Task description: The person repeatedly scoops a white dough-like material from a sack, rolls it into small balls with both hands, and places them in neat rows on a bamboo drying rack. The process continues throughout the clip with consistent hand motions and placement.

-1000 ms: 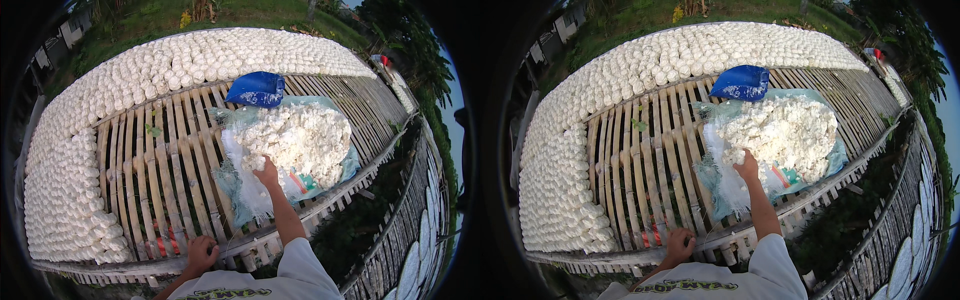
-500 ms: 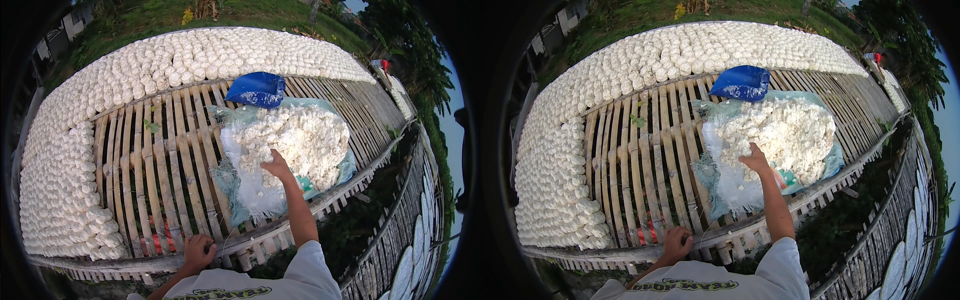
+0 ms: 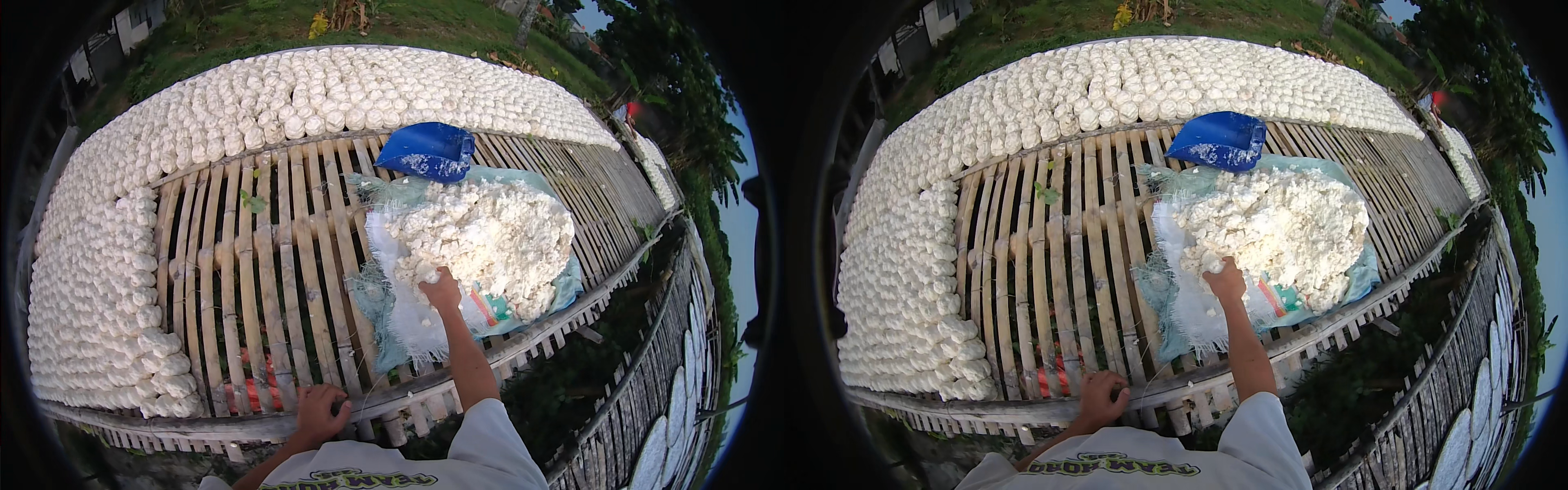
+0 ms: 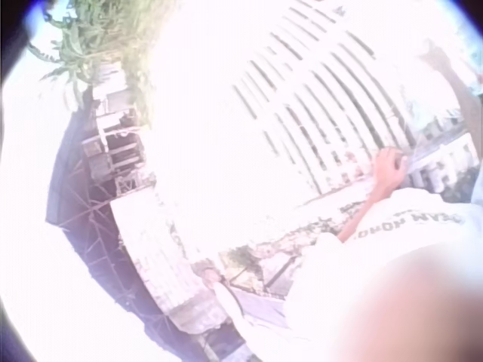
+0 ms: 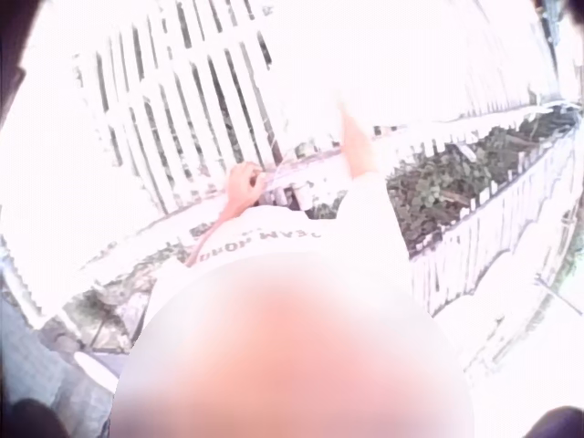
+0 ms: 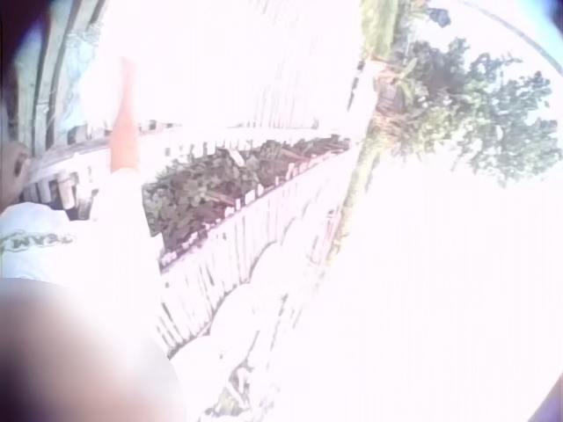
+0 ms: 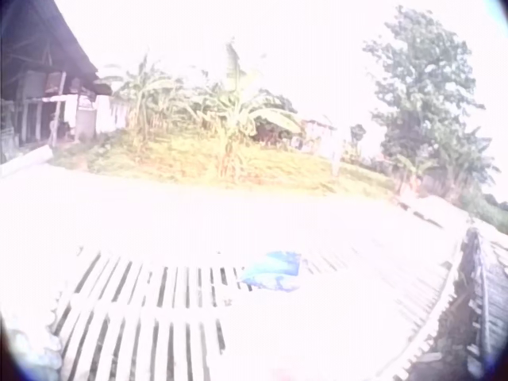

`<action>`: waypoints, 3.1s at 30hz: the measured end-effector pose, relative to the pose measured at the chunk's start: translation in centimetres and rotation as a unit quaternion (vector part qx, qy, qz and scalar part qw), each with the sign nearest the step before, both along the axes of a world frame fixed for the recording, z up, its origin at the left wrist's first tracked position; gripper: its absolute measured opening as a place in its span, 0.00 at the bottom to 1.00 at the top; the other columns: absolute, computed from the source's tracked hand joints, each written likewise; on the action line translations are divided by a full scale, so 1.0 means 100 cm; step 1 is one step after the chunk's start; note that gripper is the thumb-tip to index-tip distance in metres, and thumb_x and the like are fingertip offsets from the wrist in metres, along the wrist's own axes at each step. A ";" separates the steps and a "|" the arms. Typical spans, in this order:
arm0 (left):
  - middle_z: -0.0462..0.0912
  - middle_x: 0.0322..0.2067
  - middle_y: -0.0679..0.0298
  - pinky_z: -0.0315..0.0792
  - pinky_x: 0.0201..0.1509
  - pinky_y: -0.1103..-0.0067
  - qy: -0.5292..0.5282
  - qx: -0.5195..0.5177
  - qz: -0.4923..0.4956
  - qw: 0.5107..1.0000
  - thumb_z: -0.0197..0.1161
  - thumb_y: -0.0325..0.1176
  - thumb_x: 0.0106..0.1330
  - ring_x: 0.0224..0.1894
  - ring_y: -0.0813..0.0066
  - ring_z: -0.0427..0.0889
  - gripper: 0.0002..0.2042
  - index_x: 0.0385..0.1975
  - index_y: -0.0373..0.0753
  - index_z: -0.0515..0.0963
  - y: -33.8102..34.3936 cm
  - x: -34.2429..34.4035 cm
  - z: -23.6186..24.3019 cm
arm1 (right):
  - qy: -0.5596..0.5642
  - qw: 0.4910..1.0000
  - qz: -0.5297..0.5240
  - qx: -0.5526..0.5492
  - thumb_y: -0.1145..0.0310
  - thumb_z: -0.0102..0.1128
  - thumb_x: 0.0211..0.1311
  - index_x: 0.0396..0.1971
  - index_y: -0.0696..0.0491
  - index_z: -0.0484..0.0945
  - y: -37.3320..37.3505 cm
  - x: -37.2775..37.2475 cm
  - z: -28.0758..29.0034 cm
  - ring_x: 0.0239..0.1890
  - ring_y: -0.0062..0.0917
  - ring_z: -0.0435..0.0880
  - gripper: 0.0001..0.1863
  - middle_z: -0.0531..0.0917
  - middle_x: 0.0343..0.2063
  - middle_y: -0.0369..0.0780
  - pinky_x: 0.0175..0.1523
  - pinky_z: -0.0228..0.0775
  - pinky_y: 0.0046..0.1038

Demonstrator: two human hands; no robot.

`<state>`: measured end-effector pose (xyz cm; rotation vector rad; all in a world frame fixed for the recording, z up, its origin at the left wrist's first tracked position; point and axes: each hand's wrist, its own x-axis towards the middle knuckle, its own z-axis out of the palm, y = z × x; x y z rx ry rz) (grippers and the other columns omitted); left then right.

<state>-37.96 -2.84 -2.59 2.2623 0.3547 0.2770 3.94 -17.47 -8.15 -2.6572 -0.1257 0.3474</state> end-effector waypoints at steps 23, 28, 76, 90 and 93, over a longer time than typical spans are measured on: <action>0.85 0.36 0.65 0.64 0.58 0.64 0.036 -0.014 -0.014 0.999 0.68 0.41 0.64 0.44 0.63 0.83 0.09 0.36 0.44 0.83 -0.002 0.003 -0.001 | -0.309 0.930 0.141 -0.144 0.44 0.66 0.67 0.50 0.44 0.87 -0.053 -0.038 -0.027 0.51 0.51 0.84 0.22 0.84 0.52 0.48 0.54 0.82 0.45; 0.85 0.36 0.64 0.64 0.57 0.65 0.042 -0.032 -0.011 0.999 0.67 0.39 0.66 0.44 0.61 0.83 0.08 0.36 0.43 0.83 0.000 -0.003 -0.005 | -0.225 0.965 0.130 -0.037 0.53 0.70 0.61 0.50 0.39 0.89 -0.075 -0.004 -0.039 0.45 0.45 0.85 0.18 0.85 0.45 0.46 0.51 0.82 0.42; 0.70 0.72 0.49 0.61 0.75 0.38 -0.087 -0.951 -0.133 0.266 0.48 0.68 0.77 0.76 0.40 0.65 0.33 0.66 0.45 0.73 0.077 0.040 0.063 | -0.291 0.793 0.359 0.398 0.70 0.71 0.65 0.52 0.59 0.85 0.106 -0.351 0.200 0.50 0.39 0.85 0.17 0.86 0.45 0.47 0.57 0.77 0.38; 0.82 0.59 0.59 0.74 0.69 0.60 -0.112 -0.836 0.013 0.538 0.45 0.73 0.76 0.62 0.60 0.82 0.36 0.63 0.46 0.77 0.054 0.015 0.091 | -0.275 0.804 0.306 0.429 0.63 0.75 0.60 0.58 0.55 0.83 0.100 -0.365 0.201 0.54 0.44 0.83 0.26 0.81 0.56 0.49 0.61 0.74 0.41; 0.84 0.57 0.60 0.77 0.66 0.62 -0.077 -0.859 -0.052 0.503 0.46 0.73 0.75 0.58 0.63 0.85 0.36 0.61 0.48 0.78 0.059 0.012 0.099 | -0.287 0.790 0.341 0.422 0.62 0.74 0.61 0.58 0.56 0.82 0.095 -0.351 0.207 0.52 0.42 0.84 0.27 0.83 0.53 0.49 0.59 0.76 0.39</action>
